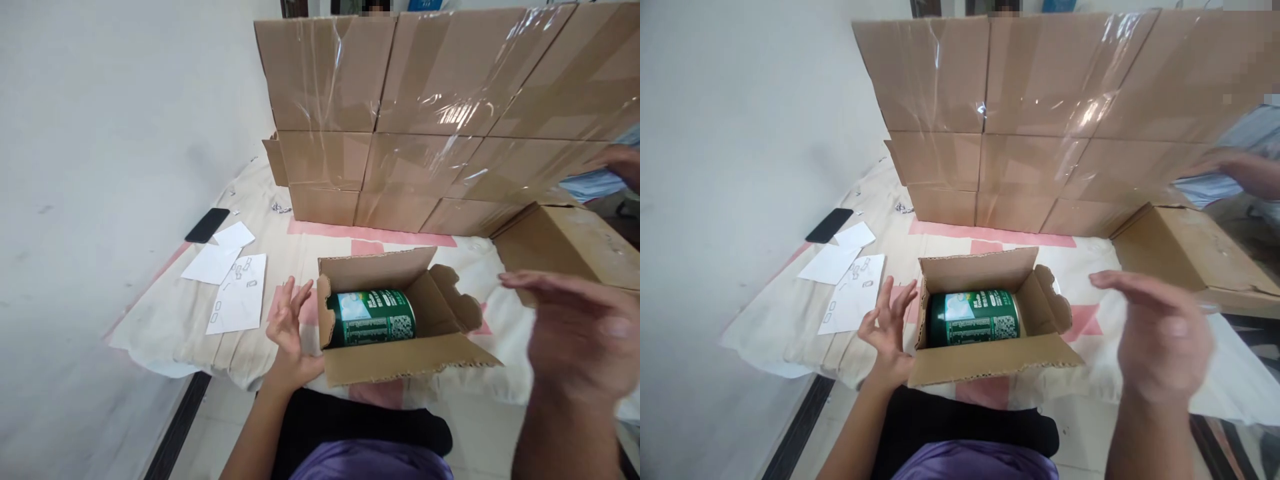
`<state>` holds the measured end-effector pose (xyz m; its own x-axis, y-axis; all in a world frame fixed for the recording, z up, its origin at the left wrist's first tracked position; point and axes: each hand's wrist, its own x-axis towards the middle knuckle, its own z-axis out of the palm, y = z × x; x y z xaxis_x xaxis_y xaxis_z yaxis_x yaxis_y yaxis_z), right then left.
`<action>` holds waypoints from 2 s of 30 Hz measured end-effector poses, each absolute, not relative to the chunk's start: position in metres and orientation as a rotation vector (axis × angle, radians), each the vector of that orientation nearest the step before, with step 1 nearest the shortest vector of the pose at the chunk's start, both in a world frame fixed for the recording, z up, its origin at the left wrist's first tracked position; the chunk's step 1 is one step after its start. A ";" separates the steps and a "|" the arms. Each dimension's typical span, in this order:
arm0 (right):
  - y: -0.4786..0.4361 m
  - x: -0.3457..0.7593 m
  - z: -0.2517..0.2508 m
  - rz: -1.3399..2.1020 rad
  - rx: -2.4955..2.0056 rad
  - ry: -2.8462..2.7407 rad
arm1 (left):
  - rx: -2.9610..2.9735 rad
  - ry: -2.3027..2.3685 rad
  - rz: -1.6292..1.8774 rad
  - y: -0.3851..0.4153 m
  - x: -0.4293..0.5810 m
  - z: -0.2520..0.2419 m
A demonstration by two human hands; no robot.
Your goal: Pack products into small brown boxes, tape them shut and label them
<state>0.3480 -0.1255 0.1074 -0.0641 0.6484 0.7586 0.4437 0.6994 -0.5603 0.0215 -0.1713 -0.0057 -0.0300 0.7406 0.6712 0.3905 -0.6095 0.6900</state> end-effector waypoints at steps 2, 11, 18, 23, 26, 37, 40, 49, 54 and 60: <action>-0.135 0.354 0.064 0.599 -0.877 -1.666 | 2.035 1.068 1.665 -0.171 0.024 -0.003; -0.115 0.329 0.003 0.820 -0.953 -1.377 | 1.491 0.965 1.642 -0.157 0.042 0.005; -0.099 0.310 0.015 0.782 -0.777 -1.479 | 1.791 1.011 1.609 -0.140 0.026 0.013; -0.103 0.304 0.008 0.546 -0.742 -1.541 | 2.046 1.151 1.393 -0.144 0.015 0.033; -0.107 0.301 0.012 0.449 -0.787 -1.609 | 2.227 1.326 1.194 -0.154 0.015 0.048; -0.097 0.271 0.015 0.236 -0.803 -1.587 | 2.579 1.825 0.718 -0.156 0.024 0.066; -0.091 0.274 0.019 0.291 -0.813 -1.656 | 2.586 1.859 0.697 -0.148 0.022 0.067; -0.106 0.379 -0.016 0.242 -1.331 -1.267 | 2.625 1.813 0.866 -0.097 0.005 0.044; -0.102 0.393 -0.038 0.398 -1.412 -1.286 | 2.692 1.587 1.142 -0.058 -0.004 0.032; -0.096 0.382 -0.034 0.414 -1.449 -1.401 | 2.657 1.457 1.310 -0.050 -0.006 0.025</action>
<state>0.3818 -0.0964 -0.0342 0.2602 0.8816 0.3939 0.5264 0.2125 -0.8232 -0.0062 -0.0503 0.0252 0.3002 0.6428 0.7047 0.7688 -0.6004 0.2202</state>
